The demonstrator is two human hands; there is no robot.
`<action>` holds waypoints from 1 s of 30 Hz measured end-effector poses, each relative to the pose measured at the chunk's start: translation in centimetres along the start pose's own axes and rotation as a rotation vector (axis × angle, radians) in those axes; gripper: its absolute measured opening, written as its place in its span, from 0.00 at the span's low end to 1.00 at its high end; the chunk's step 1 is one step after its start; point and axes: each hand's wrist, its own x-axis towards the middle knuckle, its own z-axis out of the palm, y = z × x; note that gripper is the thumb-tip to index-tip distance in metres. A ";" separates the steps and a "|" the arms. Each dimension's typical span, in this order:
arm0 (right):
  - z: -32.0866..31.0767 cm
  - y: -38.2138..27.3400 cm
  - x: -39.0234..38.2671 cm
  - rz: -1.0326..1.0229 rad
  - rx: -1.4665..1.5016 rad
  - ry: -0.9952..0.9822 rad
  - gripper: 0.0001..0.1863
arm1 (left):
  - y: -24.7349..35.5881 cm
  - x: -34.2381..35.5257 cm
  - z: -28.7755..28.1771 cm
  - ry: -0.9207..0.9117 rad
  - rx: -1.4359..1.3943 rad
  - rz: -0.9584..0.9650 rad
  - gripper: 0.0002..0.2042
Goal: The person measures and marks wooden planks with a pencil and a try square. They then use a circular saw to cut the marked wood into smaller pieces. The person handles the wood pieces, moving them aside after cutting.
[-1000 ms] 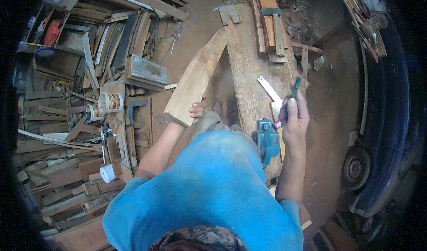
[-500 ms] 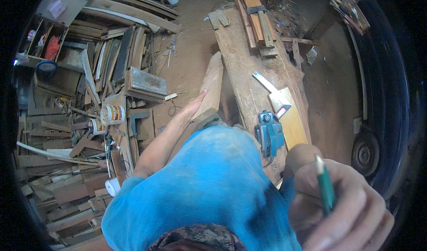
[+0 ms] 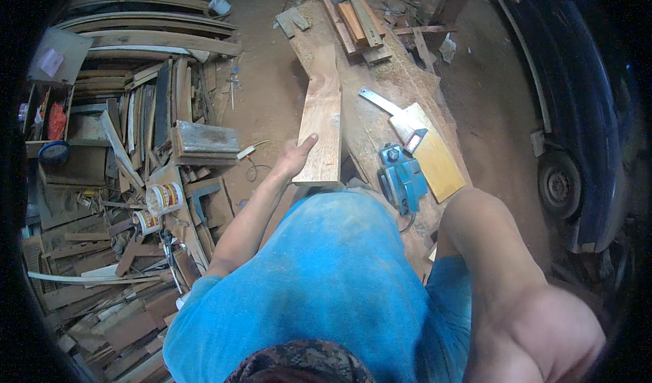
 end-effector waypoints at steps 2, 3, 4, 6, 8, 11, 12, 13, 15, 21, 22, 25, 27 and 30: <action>0.1 0.7 -1.2 0.002 -0.116 0.032 0.09 | 0.3 0.5 0.8 -0.042 0.071 -0.034 0.31; 0.0 1.3 -2.2 0.024 -0.189 0.053 0.10 | -0.3 0.7 1.2 -0.038 0.065 -0.015 0.31; 0.1 2.1 -3.4 0.074 -0.303 0.079 0.10 | -1.4 1.1 1.6 -0.036 0.056 0.006 0.32; -0.3 4.1 -6.6 0.243 -0.518 0.096 0.11 | -3.9 2.5 1.8 -0.043 0.017 0.017 0.33; -1.5 7.0 -11.2 0.511 -0.630 -0.011 0.12 | -6.5 3.2 1.0 -0.049 -0.046 -0.013 0.34; -5.5 9.6 -21.1 1.129 -0.584 -0.060 0.10 | -3.2 0.6 0.3 -0.126 -0.130 -0.088 0.31; -6.8 9.6 -24.9 1.318 -0.582 -0.035 0.10 | -2.7 0.2 0.0 -0.152 -0.173 -0.115 0.30; -8.1 9.5 -28.3 1.508 -0.573 -0.010 0.10 | -2.7 0.2 -0.1 -0.133 -0.152 -0.096 0.30; -9.7 8.8 -32.6 1.611 -0.646 -0.098 0.11 | -2.9 0.3 -0.2 -0.104 -0.105 -0.063 0.30; -11.4 7.0 -37.9 1.734 -0.658 -0.169 0.12 | -5.4 1.6 -0.7 -0.232 -0.473 -0.197 0.33; -11.5 6.9 -38.0 1.736 -0.658 -0.181 0.12 | -5.4 1.6 -0.9 -0.256 -0.516 -0.225 0.33; -11.6 7.0 -38.2 1.741 -0.676 -0.222 0.13 | -5.9 1.9 -2.1 -0.324 -0.637 -0.283 0.34; -11.8 7.2 -38.1 1.754 -0.697 -0.246 0.14 | -6.6 2.5 -2.5 -0.374 -0.705 -0.291 0.34; -11.8 7.5 -38.1 1.764 -0.712 -0.261 0.14 | -6.6 2.5 -2.8 -0.381 -0.687 -0.271 0.35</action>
